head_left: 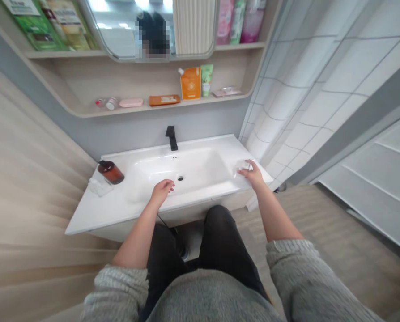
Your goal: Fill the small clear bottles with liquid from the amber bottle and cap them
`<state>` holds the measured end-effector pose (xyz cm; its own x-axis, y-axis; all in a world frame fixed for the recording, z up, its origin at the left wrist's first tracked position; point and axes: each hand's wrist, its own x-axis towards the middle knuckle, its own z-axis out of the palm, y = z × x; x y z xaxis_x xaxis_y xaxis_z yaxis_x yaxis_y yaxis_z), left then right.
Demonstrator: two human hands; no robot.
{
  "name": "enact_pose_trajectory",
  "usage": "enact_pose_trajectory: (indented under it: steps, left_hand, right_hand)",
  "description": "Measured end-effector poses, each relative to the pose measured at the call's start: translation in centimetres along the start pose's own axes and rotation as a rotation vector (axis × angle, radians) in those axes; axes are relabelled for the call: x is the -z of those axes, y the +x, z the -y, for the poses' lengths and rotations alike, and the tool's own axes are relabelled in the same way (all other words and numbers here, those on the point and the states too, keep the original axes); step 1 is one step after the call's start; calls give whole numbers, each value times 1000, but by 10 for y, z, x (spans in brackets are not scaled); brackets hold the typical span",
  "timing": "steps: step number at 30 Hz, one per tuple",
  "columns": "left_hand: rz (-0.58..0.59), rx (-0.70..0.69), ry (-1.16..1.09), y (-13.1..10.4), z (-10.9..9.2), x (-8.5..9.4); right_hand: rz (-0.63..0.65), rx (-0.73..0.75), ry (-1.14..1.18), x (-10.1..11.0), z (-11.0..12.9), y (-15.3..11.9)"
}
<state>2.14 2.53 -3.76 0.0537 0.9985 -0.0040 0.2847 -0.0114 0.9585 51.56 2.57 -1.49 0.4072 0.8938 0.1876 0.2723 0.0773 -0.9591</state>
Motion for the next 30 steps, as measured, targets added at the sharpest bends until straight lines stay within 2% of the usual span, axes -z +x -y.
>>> enact_pose_trajectory:
  steps: [2, 5, 7, 10, 14, 16, 19, 20, 22, 26, 28, 30]
  left_hand:
    - [-2, 1, 1, 0, 0, 0]
    - [-4, -1, -10, 0, -1, -1]
    - [-12, -3, -31, -1, -2, -1]
    - [-47, -8, -61, -1, -4, -1]
    - [-161, -14, -86, -4, -7, -2]
    - [-235, -26, -79, -8, -10, -3]
    - [-354, -83, 5, -15, -17, 9]
    - [-395, -113, 45, -16, -20, 19]
    - [-489, -181, 129, -13, -28, 49]
    - [-746, -243, 379, 8, -52, 140]
    - [-778, -205, 575, 21, -65, 182]
    - [-744, -172, 785, 32, -79, 212]
  right_hand:
    - [43, -41, 77, -9, 7, -6]
    - [162, 34, 151, -40, 23, -19]
    - [289, 70, 179, -73, 34, -32]
    - [477, 75, 178, -136, 48, -55]
    - [598, 46, 150, -213, 56, -83]
    - [611, 29, 141, -234, 55, -91]
    - [579, 13, 149, -242, 50, -93]
    - [567, 5, 167, -241, 48, -92]
    - [555, -12, 211, -236, 45, -90]
    - [580, 1, 201, -234, 41, -90]
    - [589, 4, 194, -237, 41, -91]
    - [586, -4, 188, -238, 41, -91]
